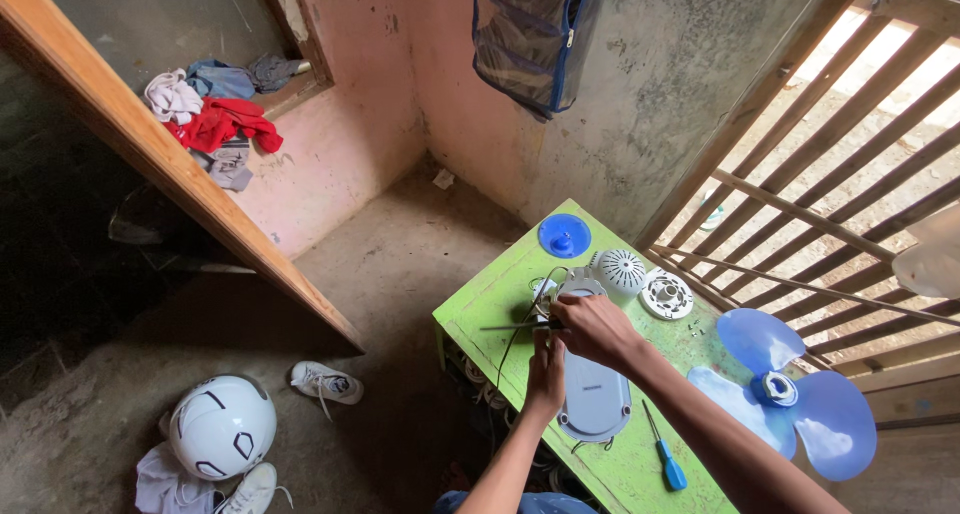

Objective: The person uses a screwdriver to tighten screws on the back of a disassembled electric fan motor housing. They repeatedly probe and adjust the screws on the grey housing while other fan parts, including a blue blade, sit on the table.

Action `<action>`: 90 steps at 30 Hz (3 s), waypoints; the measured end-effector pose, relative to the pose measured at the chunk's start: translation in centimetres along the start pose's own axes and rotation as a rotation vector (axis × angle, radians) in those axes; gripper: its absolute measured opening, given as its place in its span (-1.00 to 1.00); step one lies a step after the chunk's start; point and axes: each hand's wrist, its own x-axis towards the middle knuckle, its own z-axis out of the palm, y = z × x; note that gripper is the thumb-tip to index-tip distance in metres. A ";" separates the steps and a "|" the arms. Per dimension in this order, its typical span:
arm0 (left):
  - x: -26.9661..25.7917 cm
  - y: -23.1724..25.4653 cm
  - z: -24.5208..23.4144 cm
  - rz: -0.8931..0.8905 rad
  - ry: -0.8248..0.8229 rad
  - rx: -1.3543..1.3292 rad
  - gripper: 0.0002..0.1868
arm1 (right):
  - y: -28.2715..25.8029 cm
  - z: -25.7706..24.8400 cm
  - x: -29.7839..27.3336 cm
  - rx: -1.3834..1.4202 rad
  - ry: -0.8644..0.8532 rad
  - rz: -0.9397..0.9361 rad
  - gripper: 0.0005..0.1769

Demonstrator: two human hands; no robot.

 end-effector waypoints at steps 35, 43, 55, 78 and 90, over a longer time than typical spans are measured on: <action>1.4 2.4 0.1 -0.018 0.221 0.142 -0.31 | 7.6 6.0 -6.1 1.473 0.738 0.896 -0.93; 1.4 1.6 0.7 -0.014 0.230 0.179 -0.33 | 7.4 6.3 -3.4 1.298 0.776 0.829 -0.95; 0.8 1.9 0.9 0.043 0.219 0.153 -0.33 | 3.6 3.2 -3.6 0.709 0.790 0.599 -0.81; 0.5 3.0 1.0 -0.020 0.223 0.156 -0.35 | 4.3 3.4 -5.4 1.368 0.817 0.750 -0.82; 0.7 3.5 1.1 0.022 0.228 0.173 -0.40 | 2.3 3.3 -4.1 1.153 0.836 0.783 -0.87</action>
